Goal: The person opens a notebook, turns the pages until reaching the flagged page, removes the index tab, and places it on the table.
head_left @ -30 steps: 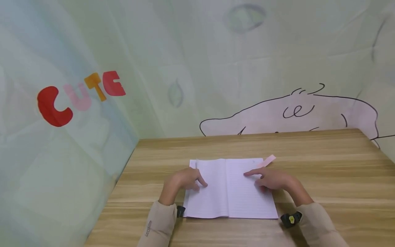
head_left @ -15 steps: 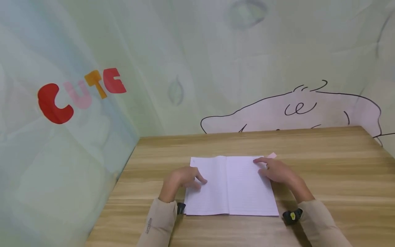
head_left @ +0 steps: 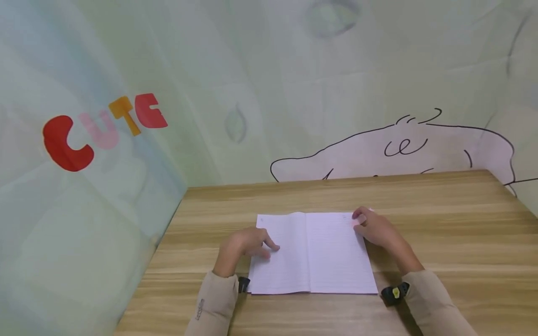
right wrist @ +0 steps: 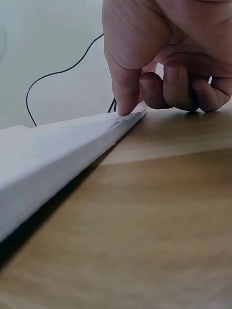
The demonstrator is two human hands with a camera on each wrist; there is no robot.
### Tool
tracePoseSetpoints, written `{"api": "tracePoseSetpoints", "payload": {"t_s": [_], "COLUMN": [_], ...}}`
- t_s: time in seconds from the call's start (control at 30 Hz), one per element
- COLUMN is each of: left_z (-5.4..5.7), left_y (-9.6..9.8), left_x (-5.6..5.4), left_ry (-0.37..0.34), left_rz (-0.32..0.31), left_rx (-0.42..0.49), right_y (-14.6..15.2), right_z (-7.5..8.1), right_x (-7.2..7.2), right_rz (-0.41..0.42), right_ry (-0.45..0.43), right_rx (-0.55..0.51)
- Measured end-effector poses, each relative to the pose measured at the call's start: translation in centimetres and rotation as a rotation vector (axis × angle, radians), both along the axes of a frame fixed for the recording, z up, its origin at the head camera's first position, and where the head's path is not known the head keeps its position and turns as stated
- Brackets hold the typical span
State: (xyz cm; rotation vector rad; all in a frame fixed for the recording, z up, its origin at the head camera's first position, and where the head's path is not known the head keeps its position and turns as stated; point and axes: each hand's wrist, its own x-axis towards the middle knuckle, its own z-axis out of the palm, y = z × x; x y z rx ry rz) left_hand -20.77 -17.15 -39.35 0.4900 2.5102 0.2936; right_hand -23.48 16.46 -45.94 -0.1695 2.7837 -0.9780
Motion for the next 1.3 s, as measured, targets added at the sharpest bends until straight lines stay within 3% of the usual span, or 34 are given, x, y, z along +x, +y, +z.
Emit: {"api": "tracePoseSetpoints", "payload": {"t_s": [0.27,0.47,0.67,0.87,1.3], "left_z": [0.06,0.05,0.26,0.23,-0.20], "left_y": [-0.04,-0.16,-0.39,-0.51,-0.48], "left_x": [-0.03,-0.34,-0.25,0.08,0.29], "left_ry": [-0.004,-0.025,-0.032,-0.038,-0.066], "left_rz": [-0.017,-0.046,-0.001,0.026,0.085], "left_rx": [0.004,-0.003,0.000,-0.007,-0.015], "right_y": [-0.15,0.05,-0.03,-0.33,0.00], "right_z": [0.59,0.48,0.44,0.55,0.28], "right_x": [0.18,0.05,-0.04,0.22,0.16], "right_rz": [-0.041,-0.076,-0.106,-0.132,-0.081], "right_ry": [0.008,0.072,0.136,0.105,0.145], "right_rx": [-0.011,-0.006,0.007,0.005,-0.018]}}
